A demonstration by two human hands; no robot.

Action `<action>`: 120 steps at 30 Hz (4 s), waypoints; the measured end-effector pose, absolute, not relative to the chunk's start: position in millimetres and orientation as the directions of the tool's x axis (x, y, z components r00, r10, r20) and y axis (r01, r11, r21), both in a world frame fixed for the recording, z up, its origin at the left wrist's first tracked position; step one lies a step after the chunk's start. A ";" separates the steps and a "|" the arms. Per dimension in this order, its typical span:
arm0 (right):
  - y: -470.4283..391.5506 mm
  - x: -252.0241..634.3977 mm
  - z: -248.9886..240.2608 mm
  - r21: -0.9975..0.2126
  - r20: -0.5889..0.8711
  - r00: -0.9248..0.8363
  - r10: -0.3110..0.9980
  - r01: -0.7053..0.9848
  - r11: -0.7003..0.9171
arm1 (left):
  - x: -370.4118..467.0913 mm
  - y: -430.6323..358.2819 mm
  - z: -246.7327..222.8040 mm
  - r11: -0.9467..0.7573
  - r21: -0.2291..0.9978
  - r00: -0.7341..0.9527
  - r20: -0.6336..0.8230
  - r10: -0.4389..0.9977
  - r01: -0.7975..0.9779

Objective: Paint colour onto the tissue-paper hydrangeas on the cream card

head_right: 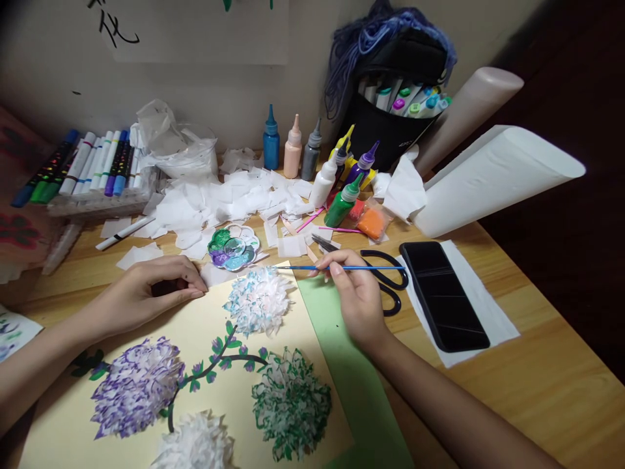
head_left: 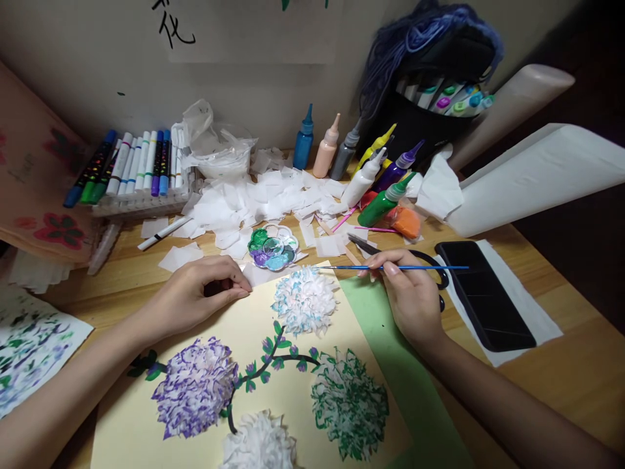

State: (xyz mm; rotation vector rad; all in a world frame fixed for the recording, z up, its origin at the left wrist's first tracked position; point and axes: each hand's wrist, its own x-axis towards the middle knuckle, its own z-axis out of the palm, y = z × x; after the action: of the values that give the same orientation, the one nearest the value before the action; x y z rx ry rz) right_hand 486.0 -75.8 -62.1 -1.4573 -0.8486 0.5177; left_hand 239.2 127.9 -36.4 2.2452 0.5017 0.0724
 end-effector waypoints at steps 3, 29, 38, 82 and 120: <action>-77.0 486.7 -63.4 -0.974 0.201 0.613 0.764 0.208 0.089 | 238.6 128.0 -36.6 -0.586 0.740 0.919 -0.111 0.378 0.330; -40.1 477.2 -61.2 -0.916 0.229 0.368 0.901 0.394 0.072 | 237.9 125.2 -37.4 -0.589 0.745 0.920 -0.086 0.382 0.313; -72.9 478.2 -62.8 -0.980 0.185 0.635 0.750 0.181 0.089 | 238.2 126.1 -37.4 -0.575 0.750 0.917 -0.106 0.385 0.328; -83.2 488.2 -67.4 -0.999 0.005 0.677 0.736 -0.027 0.031 | 239.0 129.9 -37.3 -0.603 0.734 0.927 -0.096 0.363 0.313; -30.3 477.8 -48.0 -0.911 0.224 0.369 0.902 0.408 0.060 | 236.7 125.1 -36.6 -0.598 0.746 0.926 -0.068 0.371 0.294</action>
State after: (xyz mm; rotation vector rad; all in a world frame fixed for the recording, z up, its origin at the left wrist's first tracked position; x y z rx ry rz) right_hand 477.8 -30.3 -48.0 -1.5421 -1.2202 0.5691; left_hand 236.7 125.1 -36.6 2.2499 0.4696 0.1180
